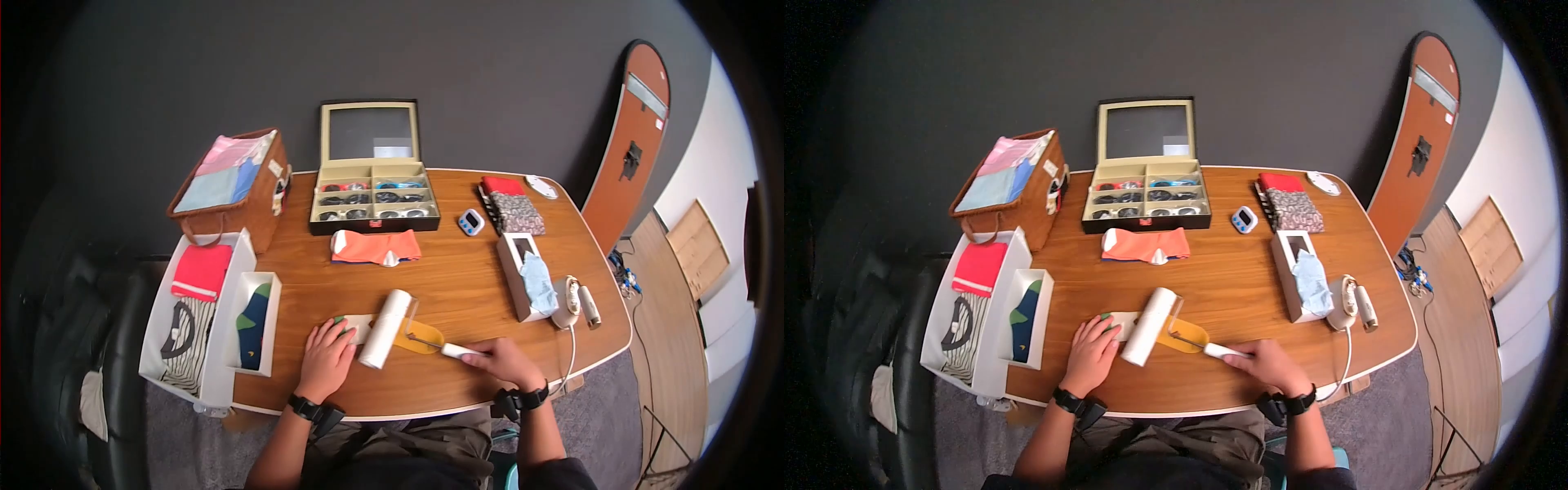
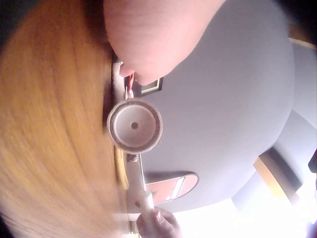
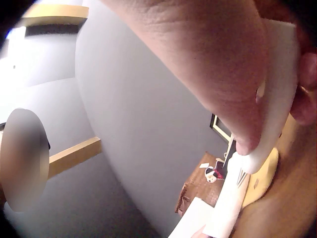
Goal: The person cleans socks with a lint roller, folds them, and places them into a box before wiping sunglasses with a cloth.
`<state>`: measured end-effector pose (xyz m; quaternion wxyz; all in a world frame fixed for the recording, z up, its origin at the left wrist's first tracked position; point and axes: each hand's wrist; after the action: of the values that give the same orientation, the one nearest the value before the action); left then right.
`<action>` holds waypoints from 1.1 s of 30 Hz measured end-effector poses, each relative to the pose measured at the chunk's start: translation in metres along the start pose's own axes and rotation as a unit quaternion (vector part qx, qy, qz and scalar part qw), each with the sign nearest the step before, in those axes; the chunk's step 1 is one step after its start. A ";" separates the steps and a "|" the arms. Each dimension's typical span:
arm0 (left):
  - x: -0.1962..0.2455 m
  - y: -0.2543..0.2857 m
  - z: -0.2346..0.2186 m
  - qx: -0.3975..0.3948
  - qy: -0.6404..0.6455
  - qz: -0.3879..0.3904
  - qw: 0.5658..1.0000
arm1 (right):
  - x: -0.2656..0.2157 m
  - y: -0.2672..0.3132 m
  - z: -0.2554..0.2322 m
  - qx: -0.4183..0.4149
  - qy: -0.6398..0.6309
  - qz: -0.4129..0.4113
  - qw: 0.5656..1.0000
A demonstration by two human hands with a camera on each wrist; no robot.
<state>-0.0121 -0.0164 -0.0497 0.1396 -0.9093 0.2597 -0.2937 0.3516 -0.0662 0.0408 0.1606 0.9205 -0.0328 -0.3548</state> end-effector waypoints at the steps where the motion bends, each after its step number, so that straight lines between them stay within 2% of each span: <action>1: 0.001 0.000 0.001 -0.003 0.005 0.007 1.000 | 0.001 -0.001 0.001 -0.004 0.002 -0.009 1.000; 5: 0.000 -0.001 0.000 -0.006 0.006 0.000 1.000 | 0.027 0.017 -0.014 -0.005 -0.035 0.021 0.999; 8: 0.001 -0.001 0.001 -0.014 -0.003 -0.014 1.000 | 0.056 0.049 -0.034 -0.013 -0.051 0.104 0.993; 9: 0.001 -0.001 0.002 -0.015 0.003 -0.013 1.000 | 0.064 0.057 -0.039 -0.011 -0.048 0.109 0.993; 11: 0.001 -0.001 0.001 -0.009 -0.003 -0.010 1.000 | 0.065 0.068 -0.043 0.010 -0.070 0.091 0.993; 12: 0.001 -0.001 0.001 -0.012 -0.004 -0.011 1.000 | 0.063 0.069 -0.046 0.004 -0.054 0.116 0.992; 15: 0.002 -0.001 -0.001 -0.015 -0.002 -0.013 1.000 | 0.047 0.055 -0.037 0.004 -0.023 0.099 0.995; 20: 0.000 0.001 0.001 -0.010 -0.007 -0.008 1.000 | 0.014 0.008 -0.001 0.009 -0.018 -0.001 1.000; 24: 0.000 0.001 -0.001 -0.006 -0.004 -0.003 1.000 | 0.010 -0.004 0.006 0.010 -0.011 -0.014 1.000; 29: 0.001 0.001 0.000 -0.004 -0.001 -0.004 1.000 | 0.046 0.028 -0.017 0.012 -0.028 0.036 0.999; 30: 0.001 0.001 0.001 -0.001 0.005 0.000 1.000 | 0.047 0.037 -0.027 -0.009 -0.032 0.083 0.996; 33: -0.001 0.000 0.002 0.001 0.006 -0.004 1.000 | 0.051 0.059 -0.044 0.004 -0.034 0.075 0.997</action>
<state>-0.0113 -0.0160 -0.0517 0.1378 -0.9085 0.2565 -0.2998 0.4221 -0.1188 0.0578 0.1818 0.9033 -0.1090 -0.3729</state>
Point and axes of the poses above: each hand's wrist, its own y-axis away from the middle knuckle, its own z-axis out of the palm, x = y × z, and after that the axes turned 7 degrees about z, right-handed
